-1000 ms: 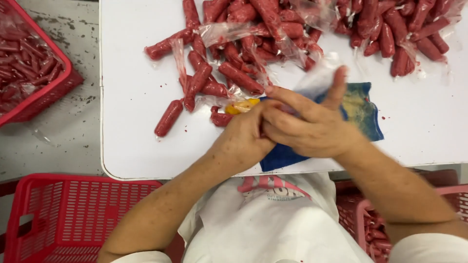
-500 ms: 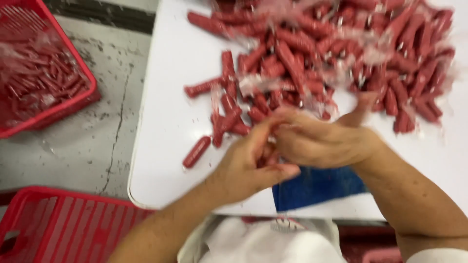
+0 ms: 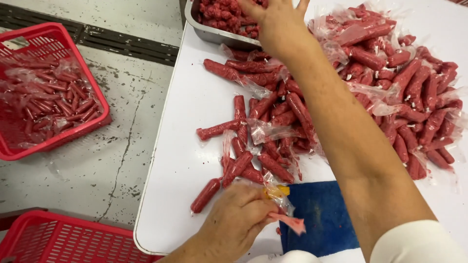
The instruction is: The person removes plastic wrappers from red sausage-like objects by hand, one at a time, and places the unwrapped items into a pink basket.
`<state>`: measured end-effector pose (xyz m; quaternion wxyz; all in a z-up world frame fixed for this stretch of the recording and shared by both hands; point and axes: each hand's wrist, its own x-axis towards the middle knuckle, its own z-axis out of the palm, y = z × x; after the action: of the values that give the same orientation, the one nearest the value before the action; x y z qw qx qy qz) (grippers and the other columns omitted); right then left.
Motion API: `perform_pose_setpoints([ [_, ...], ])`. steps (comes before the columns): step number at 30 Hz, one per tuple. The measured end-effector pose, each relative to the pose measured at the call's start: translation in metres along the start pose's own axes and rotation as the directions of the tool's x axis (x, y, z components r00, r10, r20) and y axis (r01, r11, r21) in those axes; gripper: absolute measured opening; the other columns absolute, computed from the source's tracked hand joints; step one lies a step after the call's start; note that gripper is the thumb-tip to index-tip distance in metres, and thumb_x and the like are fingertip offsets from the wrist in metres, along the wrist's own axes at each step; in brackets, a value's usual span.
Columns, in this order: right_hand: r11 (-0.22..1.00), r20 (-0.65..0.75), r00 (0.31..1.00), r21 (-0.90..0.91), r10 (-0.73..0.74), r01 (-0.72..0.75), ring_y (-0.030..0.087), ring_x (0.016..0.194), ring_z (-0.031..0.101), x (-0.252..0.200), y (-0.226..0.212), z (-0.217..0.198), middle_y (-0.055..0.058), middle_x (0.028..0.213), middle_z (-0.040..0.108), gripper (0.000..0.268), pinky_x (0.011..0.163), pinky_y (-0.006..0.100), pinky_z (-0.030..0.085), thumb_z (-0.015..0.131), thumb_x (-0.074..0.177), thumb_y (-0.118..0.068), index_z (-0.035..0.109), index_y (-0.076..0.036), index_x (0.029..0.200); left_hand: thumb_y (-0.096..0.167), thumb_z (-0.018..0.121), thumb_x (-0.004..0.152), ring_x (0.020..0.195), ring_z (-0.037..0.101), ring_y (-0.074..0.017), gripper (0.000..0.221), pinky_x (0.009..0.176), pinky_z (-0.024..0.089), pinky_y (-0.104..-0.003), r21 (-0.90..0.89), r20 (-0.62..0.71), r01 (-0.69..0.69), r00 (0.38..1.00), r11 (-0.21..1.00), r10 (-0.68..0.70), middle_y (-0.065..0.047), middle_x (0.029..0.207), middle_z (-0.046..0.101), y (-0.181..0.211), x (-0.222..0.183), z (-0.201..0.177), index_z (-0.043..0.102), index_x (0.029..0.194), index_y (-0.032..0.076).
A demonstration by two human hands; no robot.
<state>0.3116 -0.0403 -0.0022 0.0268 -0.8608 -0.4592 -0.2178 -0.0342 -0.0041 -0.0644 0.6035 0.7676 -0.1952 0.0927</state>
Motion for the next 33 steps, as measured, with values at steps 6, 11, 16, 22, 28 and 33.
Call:
perform_pose_setpoints([
  [6, 0.792, 0.208, 0.805, 0.429, -0.555, 0.435, 0.053, 0.145, 0.023, -0.19, -0.075, -0.069, 0.031, 0.139, 0.043, 0.024, 0.108, 0.083, 0.005, 0.044, 0.093, -0.015, 0.062, -0.009, 0.106, 0.007, 0.058, 0.1, 0.074, 0.053, -0.0279, 0.022, 0.067, 0.045, -0.042, 0.602, -0.333, -0.039, 0.895, 0.798, 0.295, -0.01, 0.098, 0.059, 0.013, 0.028, -0.002, 0.07, 0.117, 0.014],
  [11, 0.069, 0.215, 0.969, 0.972, 0.125, -0.224, 0.041, 0.147, 0.041, -0.269, -0.125, -0.109, 0.023, 0.136, 0.056, 0.048, 0.123, 0.051, 0.029, 0.037, 0.108, -0.044, 0.056, -0.011, 0.079, 0.022, 0.054, 0.095, 0.095, 0.067, -0.0272, 0.019, 0.087, 0.05, -0.041, 0.198, -0.261, -0.12, 0.95, 0.973, 0.171, -0.007, 0.104, 0.069, 0.03, 0.048, 0.034, 0.069, 0.099, 0.011],
  [16, 0.451, 0.189, 0.979, 0.87, 0.072, -0.201, 0.041, 0.155, 0.022, -0.322, -0.103, -0.139, 0.018, 0.144, 0.056, 0.03, 0.123, 0.061, -0.02, 0.033, 0.099, -0.019, 0.06, -0.007, 0.092, 0.034, 0.044, 0.107, 0.071, 0.059, -0.0192, 0.036, 0.068, 0.049, -0.032, -0.309, -0.12, -0.181, 0.981, 0.934, 0.15, -0.002, 0.076, 0.059, 0.062, 0.031, 0.055, 0.061, 0.09, 0.007],
  [22, 0.859, 0.05, 0.999, 0.51, 0.014, -0.038, 0.044, 0.151, 0.021, -0.403, -0.096, -0.123, 0.011, 0.15, 0.05, 0.019, 0.117, 0.068, -0.01, 0.048, 0.104, -0.009, 0.057, -0.015, 0.089, 0.056, 0.039, 0.093, 0.091, 0.076, -0.0293, 0.06, 0.073, 0.059, -0.035, -0.482, 0.21, 0.226, 0.968, 0.847, -0.139, -0.016, 0.128, 0.065, 0.047, -0.02, 0.055, 0.05, 0.129, 0.009],
  [28, 0.792, -0.037, 0.986, 0.592, -0.161, 0.151, 0.03, 0.105, 0.055, -0.452, -0.122, -0.074, 0.01, 0.128, 0.062, 0.027, 0.095, 0.053, 0.037, 0.044, 0.106, -0.025, 0.066, -0.01, 0.112, 0.027, 0.059, 0.1, 0.062, 0.058, -0.0177, 0.027, 0.051, 0.054, -0.029, -0.636, 0.624, 0.772, 0.523, 0.012, -0.581, -0.012, 0.079, 0.058, 0.007, -0.077, 0.144, 0.06, 0.108, 0.001],
  [33, 0.454, 0.075, 0.975, 0.891, -0.208, 0.028, 0.03, 0.08, 0.063, -0.426, -0.088, -0.153, 0.009, 0.11, 0.07, 0.037, 0.07, 0.043, 0.05, 0.041, 0.104, -0.024, 0.075, -0.013, 0.103, 0.015, 0.068, 0.094, 0.069, 0.073, -0.0293, 0.008, 0.065, 0.059, -0.037, -0.104, 0.442, 0.399, 0.839, 0.911, -0.317, -0.009, 0.075, 0.074, 0.025, -0.043, 0.114, 0.075, 0.096, 0.013],
])
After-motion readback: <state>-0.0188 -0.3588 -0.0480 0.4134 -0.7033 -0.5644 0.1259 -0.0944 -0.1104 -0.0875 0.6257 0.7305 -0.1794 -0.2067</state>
